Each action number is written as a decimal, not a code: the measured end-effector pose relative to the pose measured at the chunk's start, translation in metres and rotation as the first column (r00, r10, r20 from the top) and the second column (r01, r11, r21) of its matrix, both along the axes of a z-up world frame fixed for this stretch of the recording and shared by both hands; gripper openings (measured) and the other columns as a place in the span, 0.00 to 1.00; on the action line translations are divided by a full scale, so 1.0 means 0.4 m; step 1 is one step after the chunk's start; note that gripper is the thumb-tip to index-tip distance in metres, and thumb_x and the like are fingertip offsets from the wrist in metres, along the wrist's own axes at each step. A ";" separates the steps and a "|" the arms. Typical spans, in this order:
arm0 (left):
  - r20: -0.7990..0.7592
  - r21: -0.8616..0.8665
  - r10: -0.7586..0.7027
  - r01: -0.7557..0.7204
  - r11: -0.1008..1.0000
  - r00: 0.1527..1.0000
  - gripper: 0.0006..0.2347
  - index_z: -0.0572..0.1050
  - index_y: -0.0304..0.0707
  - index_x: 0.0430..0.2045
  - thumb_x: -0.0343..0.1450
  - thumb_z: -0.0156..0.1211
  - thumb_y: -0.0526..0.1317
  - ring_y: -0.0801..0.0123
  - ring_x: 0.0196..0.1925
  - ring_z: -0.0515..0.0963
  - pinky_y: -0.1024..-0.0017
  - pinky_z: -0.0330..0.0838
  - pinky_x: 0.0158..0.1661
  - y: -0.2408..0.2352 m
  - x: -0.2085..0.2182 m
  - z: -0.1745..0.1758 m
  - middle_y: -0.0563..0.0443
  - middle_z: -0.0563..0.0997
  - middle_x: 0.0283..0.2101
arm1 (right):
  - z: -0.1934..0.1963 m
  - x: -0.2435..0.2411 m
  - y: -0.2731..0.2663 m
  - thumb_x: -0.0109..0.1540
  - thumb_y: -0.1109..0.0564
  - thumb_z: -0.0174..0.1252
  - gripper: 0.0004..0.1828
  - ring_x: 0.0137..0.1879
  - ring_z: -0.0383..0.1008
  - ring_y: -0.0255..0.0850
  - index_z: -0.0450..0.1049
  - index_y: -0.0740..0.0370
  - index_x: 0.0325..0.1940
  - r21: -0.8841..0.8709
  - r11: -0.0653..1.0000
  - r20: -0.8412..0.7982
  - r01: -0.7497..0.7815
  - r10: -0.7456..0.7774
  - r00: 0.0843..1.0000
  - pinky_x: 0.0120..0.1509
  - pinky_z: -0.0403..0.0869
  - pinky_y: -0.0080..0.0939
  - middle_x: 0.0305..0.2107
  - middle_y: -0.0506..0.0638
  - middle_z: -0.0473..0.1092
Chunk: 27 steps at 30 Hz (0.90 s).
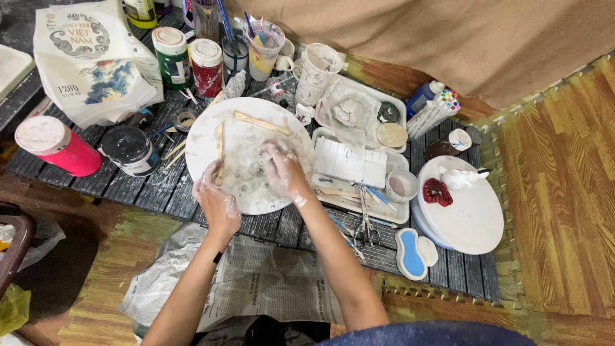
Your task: The person kneads and shapes a lump of white clay on a white plate using both hands. The person repeatedly presses, folds, and rolls the clay to smooth and consolidate it.
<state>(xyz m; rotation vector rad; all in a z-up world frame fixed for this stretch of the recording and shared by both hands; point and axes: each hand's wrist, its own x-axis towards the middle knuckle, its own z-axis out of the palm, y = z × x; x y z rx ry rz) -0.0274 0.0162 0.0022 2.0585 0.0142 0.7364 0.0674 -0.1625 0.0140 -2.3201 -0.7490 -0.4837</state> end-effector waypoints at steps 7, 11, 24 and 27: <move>0.035 -0.029 0.012 -0.011 1.000 0.999 0.31 0.64 0.21 0.61 0.78 0.28 0.55 0.48 0.65 0.68 0.54 0.47 0.67 0.001 0.005 -0.008 0.33 0.73 0.60 | 0.016 0.012 0.123 0.57 0.31 0.61 0.35 0.58 0.72 0.61 0.76 0.61 0.55 -0.281 0.948 -0.117 0.150 -0.189 0.975 0.61 0.69 0.63 0.50 0.64 0.74; 0.062 0.030 0.015 -0.017 0.999 0.998 0.29 0.64 0.21 0.60 0.79 0.29 0.55 0.47 0.66 0.67 0.54 0.46 0.68 0.005 0.008 -0.016 0.31 0.72 0.61 | 0.029 0.030 0.150 0.59 0.31 0.56 0.28 0.46 0.79 0.56 0.80 0.56 0.46 -0.321 0.924 -0.256 0.207 -0.295 0.921 0.53 0.73 0.62 0.40 0.59 0.79; -0.052 0.011 0.016 -0.015 1.000 0.999 0.22 0.66 0.28 0.59 0.71 0.53 0.39 0.49 0.64 0.68 0.54 0.46 0.68 0.014 0.004 0.002 0.35 0.74 0.58 | 0.030 0.000 0.119 0.62 0.30 0.56 0.33 0.47 0.76 0.53 0.67 0.64 0.48 -0.063 0.997 -0.039 0.045 -0.048 0.998 0.53 0.74 0.54 0.41 0.58 0.75; 0.018 0.108 -0.001 -0.001 0.994 1.000 0.21 0.65 0.29 0.58 0.72 0.55 0.42 0.48 0.65 0.67 0.51 0.46 0.67 0.015 0.003 0.015 0.35 0.72 0.59 | 0.053 0.036 0.079 0.70 0.30 0.43 0.38 0.55 0.71 0.51 0.52 0.68 0.61 0.430 0.886 0.163 -0.173 0.112 0.980 0.57 0.72 0.53 0.49 0.54 0.71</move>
